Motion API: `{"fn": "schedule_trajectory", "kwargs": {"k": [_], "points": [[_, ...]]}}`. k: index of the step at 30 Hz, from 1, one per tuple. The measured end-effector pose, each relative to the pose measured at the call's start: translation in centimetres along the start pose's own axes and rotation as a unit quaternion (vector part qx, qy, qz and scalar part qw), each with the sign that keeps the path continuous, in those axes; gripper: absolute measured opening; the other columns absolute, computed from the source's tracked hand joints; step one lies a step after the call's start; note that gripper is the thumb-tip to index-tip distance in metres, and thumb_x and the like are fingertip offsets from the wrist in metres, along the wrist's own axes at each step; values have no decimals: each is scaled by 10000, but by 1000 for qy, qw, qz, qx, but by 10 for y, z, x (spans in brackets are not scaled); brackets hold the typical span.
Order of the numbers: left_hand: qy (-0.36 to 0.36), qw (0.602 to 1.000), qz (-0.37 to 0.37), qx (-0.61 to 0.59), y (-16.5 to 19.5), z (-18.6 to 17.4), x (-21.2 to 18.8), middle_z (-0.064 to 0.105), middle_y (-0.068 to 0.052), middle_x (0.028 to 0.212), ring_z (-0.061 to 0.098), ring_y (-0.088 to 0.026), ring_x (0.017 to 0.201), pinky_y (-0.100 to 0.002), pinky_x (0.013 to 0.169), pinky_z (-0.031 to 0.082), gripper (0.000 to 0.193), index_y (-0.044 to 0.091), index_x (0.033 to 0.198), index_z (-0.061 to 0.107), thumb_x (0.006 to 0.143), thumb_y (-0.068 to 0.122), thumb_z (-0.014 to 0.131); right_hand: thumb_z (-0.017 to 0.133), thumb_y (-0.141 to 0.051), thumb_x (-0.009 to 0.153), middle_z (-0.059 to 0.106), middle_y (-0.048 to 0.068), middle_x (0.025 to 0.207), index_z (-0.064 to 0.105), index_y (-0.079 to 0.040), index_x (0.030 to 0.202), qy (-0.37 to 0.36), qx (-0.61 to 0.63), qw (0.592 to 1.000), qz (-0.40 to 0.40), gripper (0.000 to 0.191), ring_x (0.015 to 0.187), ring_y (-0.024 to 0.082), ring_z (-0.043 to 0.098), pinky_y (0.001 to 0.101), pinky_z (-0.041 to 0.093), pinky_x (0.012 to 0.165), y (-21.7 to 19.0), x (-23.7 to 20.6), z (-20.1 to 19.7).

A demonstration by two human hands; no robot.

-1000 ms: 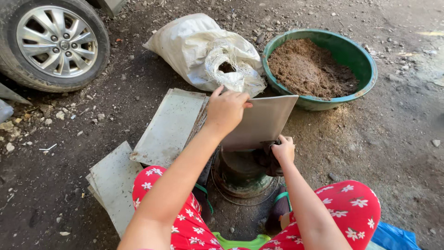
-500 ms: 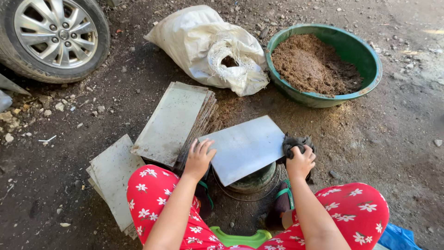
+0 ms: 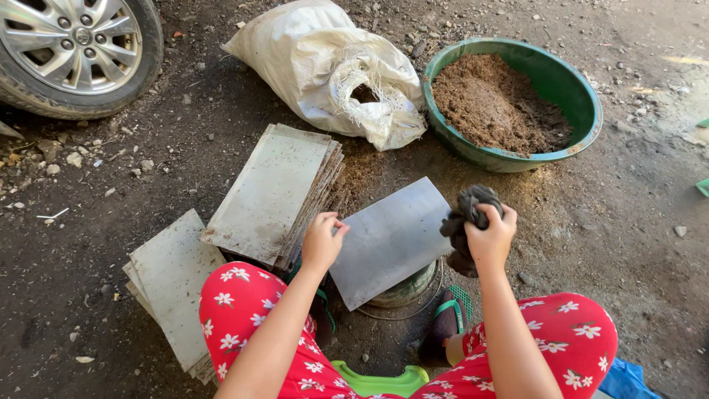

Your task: The person sits on the ground and wipes rectangular tiles with a dark cloth. They pick up tiles from a stack, wipe both sides, and place them on a blue tarp. The person repeats this process for multiple tiles.

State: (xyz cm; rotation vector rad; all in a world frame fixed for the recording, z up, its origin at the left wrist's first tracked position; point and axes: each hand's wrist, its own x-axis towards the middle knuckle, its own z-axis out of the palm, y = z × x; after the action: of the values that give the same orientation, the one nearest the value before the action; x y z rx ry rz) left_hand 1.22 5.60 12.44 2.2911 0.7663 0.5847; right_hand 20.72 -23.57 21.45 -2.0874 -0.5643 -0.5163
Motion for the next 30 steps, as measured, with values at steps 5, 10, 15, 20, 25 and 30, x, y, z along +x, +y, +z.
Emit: {"fn": "schedule_trajectory", "kwargs": {"k": [5, 10, 15, 20, 25, 30], "points": [[-162, 819, -319, -449, 45, -10, 42, 681, -5, 1346, 610, -201, 1244, -510, 888, 478, 463, 179, 1242, 680, 938, 504, 553, 765, -24, 706, 547, 212, 1286, 703, -60, 1090, -55, 104, 990, -83, 391, 1237, 413, 541, 470, 458, 1071, -88, 4, 37], [-166, 552, -170, -800, 66, -37, 51, 611, -101, 1390, 571, -307, 1276, -538, 1055, 449, 536, 148, 1380, 604, 1023, 522, 461, 784, -52, 598, 533, 157, 1411, 761, -202, 1096, -205, 92, 906, -359, 521, 1306, 444, 497, 543, 436, 1059, -159, 1, 104], [-32, 563, -80, -822, 52, -85, 48, 470, -83, 1590, 452, -268, 1454, -477, 1165, 291, 587, 161, 1540, 444, 1023, 439, 456, 765, -107, 670, 508, 110, 1421, 763, -319, 1126, -229, -140, 900, -344, 503, 1258, 411, 477, 574, 443, 927, -163, 88, 123], [168, 706, -268, -633, 8, -56, 21, 367, -92, 1622, 382, -220, 1453, -474, 1149, 237, 691, 152, 1577, 334, 928, 234, 556, 712, -22, 775, 567, 164, 1398, 784, -249, 1204, -117, -90, 950, -276, 491, 1230, 446, 509, 522, 484, 1038, -139, 144, 96], [226, 757, -412, -454, -24, 61, -64, 432, -154, 1538, 477, -249, 1360, -358, 1112, 387, 742, 22, 1543, 330, 920, 174, 703, 699, -30, 703, 576, 201, 1335, 749, -170, 1212, -274, 40, 921, -272, 530, 1262, 413, 547, 477, 466, 1108, -144, 117, 84], [117, 742, -421, -509, -50, 118, -104, 631, -224, 1308, 624, -315, 1132, -402, 947, 502, 537, -81, 1407, 543, 985, 231, 660, 725, -80, 669, 564, 176, 1428, 751, -224, 1196, -458, 76, 833, -299, 547, 1308, 425, 521, 506, 425, 1101, -164, 3, 105]]}}
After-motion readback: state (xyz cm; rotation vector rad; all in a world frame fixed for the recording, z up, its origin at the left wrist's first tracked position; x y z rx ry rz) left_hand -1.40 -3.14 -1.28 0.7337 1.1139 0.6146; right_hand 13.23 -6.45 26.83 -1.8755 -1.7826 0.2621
